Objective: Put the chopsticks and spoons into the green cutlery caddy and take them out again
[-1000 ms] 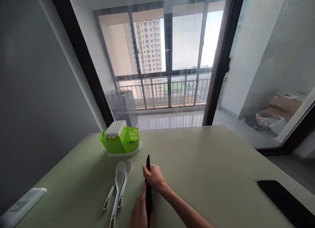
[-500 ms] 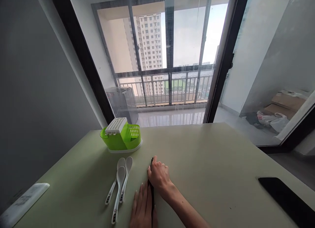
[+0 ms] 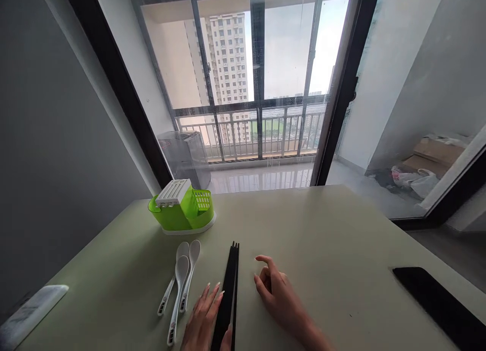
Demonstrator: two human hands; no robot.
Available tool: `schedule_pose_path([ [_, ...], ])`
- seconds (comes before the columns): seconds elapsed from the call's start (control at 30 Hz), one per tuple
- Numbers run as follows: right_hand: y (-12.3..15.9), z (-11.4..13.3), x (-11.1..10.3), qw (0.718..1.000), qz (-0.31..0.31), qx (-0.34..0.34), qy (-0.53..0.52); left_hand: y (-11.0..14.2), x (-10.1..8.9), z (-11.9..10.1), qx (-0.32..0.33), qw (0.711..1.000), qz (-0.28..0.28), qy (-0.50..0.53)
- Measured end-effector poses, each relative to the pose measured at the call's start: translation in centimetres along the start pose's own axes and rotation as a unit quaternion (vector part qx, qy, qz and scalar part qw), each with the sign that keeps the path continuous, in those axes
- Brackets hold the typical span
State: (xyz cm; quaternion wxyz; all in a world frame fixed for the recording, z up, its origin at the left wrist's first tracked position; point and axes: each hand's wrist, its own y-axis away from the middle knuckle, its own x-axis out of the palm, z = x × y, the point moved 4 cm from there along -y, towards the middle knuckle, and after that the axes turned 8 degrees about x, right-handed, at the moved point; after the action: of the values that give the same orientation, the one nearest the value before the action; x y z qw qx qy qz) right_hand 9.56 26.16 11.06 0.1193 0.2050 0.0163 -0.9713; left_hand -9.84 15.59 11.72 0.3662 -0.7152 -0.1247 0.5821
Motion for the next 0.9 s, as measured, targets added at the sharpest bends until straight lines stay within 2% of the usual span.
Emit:
schedule_pose_path([
  [0.1, 2.7, -1.6, -1.6, 0.999, -0.024, 0.026, -0.019, -0.5, -2.5, 1.6, -0.041, 0.999, -0.025, 0.004],
  [0.23, 5.6, -2.7, -2.2, 0.998, -0.045, 0.050, -0.022, -1.1, -4.3, 4.8, -0.115, 0.992, 0.002, -0.057],
  [0.43, 7.0, -1.9, -2.2, 0.991, -0.113, 0.060, -0.034, -1.0, -3.0, 7.6, -0.146, 0.981, 0.039, -0.118],
  [0.57, 6.9, -1.3, -2.4, 0.991, -0.118, 0.058, -0.036, -1.0, -2.6, 8.6, -0.167, 0.973, 0.060, -0.149],
  [0.9, 6.8, -1.3, -2.7, 0.993, -0.109, 0.038, -0.017, -1.5, -2.9, 11.4, -0.146, 0.954, 0.130, -0.225],
])
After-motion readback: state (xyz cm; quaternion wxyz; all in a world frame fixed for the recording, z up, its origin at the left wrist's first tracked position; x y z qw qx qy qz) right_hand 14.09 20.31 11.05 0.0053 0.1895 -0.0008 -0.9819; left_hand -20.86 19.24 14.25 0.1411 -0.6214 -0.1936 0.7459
